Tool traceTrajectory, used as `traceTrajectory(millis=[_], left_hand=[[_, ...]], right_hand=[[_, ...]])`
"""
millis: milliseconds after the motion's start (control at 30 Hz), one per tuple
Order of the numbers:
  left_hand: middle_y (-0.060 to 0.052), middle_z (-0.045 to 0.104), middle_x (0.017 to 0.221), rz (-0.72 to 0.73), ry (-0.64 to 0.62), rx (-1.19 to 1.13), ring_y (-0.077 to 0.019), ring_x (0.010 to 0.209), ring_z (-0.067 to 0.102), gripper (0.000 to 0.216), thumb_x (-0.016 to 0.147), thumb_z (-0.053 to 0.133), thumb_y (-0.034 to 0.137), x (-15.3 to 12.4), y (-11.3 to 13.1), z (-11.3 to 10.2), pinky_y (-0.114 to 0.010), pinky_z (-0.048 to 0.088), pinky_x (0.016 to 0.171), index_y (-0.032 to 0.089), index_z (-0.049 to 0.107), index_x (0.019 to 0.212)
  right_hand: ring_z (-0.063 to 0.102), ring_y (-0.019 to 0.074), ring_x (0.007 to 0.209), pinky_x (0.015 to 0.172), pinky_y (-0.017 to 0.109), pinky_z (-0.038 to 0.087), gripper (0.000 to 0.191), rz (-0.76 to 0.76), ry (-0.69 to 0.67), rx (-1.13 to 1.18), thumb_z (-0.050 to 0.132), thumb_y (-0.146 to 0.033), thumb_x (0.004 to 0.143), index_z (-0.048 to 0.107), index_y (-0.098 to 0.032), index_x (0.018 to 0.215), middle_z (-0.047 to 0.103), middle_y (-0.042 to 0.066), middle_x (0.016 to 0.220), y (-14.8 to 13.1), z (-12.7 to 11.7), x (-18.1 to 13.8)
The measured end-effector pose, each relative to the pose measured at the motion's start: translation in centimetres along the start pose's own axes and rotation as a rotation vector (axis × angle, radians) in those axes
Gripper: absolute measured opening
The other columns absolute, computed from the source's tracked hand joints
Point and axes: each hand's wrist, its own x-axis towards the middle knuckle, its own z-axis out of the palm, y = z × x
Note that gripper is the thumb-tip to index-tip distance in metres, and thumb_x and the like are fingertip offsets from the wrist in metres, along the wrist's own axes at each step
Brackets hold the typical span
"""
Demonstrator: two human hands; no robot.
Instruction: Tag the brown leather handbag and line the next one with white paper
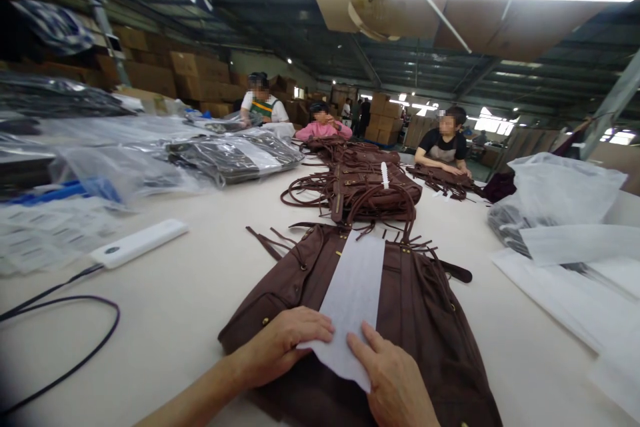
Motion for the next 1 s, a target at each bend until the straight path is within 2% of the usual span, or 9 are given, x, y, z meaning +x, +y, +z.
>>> traceTrajectory(millis=[200,367,500,600,700,800,867,933,1000], left_hand=[[-0.003,0.070,0.112,-0.005,-0.087,0.028,-0.0188,0.108,0.062,0.024,0.089,0.052,0.017,0.1,0.4,-0.1,-0.031,0.045,0.099,0.024,0.066,0.108],[-0.004,0.063,0.123,-0.041,-0.035,-0.050,-0.0181,0.116,0.057,0.035,0.088,0.050,0.013,-0.1,1.2,-1.1,-0.031,0.042,0.103,0.025,0.062,0.118],[-0.004,0.056,0.132,-0.056,0.001,-0.045,-0.0169,0.123,0.051,0.038,0.088,0.051,0.014,-0.3,1.4,-1.3,-0.029,0.039,0.106,0.028,0.060,0.122],[-0.005,0.058,0.129,-0.056,0.005,0.016,-0.0194,0.123,0.050,0.035,0.084,0.056,0.015,-0.4,1.1,-0.8,-0.032,0.038,0.108,0.027,0.062,0.116],[-0.004,0.060,0.125,-0.111,-0.060,0.124,-0.0220,0.119,0.052,0.041,0.076,0.055,0.006,-0.4,0.9,-0.2,-0.038,0.039,0.107,0.029,0.065,0.110],[-0.006,0.054,0.129,-0.252,-0.093,0.232,-0.0256,0.118,0.051,0.055,0.071,0.054,0.003,-0.3,1.0,0.2,-0.041,0.042,0.102,0.030,0.061,0.118],[-0.007,0.054,0.124,-0.315,-0.101,0.267,-0.0255,0.114,0.052,0.061,0.067,0.052,0.000,-0.3,1.4,0.1,-0.041,0.044,0.097,0.030,0.059,0.120],[-0.006,0.056,0.115,-0.328,-0.119,0.273,-0.0248,0.107,0.053,0.057,0.069,0.052,0.001,-0.3,1.8,-0.2,-0.040,0.044,0.093,0.030,0.059,0.117],[-0.006,0.057,0.110,-0.320,-0.135,0.258,-0.0251,0.102,0.053,0.044,0.078,0.057,0.013,-0.3,2.2,-0.6,-0.041,0.043,0.092,0.029,0.058,0.119]], right_hand=[[0.065,0.0241,0.108,0.091,0.041,0.055,0.071,-0.072,0.075,-0.061,0.035,0.003,0.073,0.054,-0.028,0.133,0.058,0.008,0.135,-0.2,0.7,-0.5],[0.068,0.0235,0.102,0.087,0.039,0.057,0.068,-0.122,0.264,-0.051,0.037,0.000,0.073,0.054,-0.025,0.134,0.058,0.008,0.134,0.6,0.9,-0.9],[0.069,0.0237,0.099,0.083,0.035,0.059,0.060,-0.285,0.378,-0.079,0.043,-0.008,0.075,0.054,-0.016,0.133,0.061,0.011,0.130,1.5,1.3,-0.7],[0.071,0.0237,0.095,0.082,0.033,0.059,0.057,-0.292,0.281,-0.088,0.049,-0.012,0.073,0.058,-0.019,0.129,0.063,0.009,0.127,1.5,2.2,-0.1],[0.068,0.0237,0.102,0.083,0.033,0.059,0.058,-0.132,0.148,-0.066,0.050,-0.012,0.073,0.059,-0.028,0.127,0.061,0.005,0.130,0.9,2.7,0.3],[0.066,0.0275,0.106,0.082,0.038,0.059,0.054,0.068,0.077,-0.099,0.051,-0.021,0.082,0.051,-0.023,0.136,0.054,0.013,0.138,0.4,1.8,-0.2],[0.068,0.0315,0.101,0.082,0.045,0.059,0.052,0.159,-0.006,-0.133,0.052,-0.036,0.087,0.052,-0.016,0.135,0.059,0.018,0.130,0.5,0.4,-1.0],[0.068,0.0340,0.098,0.082,0.049,0.059,0.054,0.146,-0.103,-0.137,0.059,-0.050,0.083,0.061,-0.016,0.126,0.067,0.016,0.119,1.0,-1.0,-2.1],[0.067,0.0332,0.101,0.085,0.045,0.059,0.055,0.041,-0.157,-0.107,0.070,-0.052,0.074,0.065,-0.020,0.119,0.069,0.013,0.116,1.5,-1.9,-3.1]])
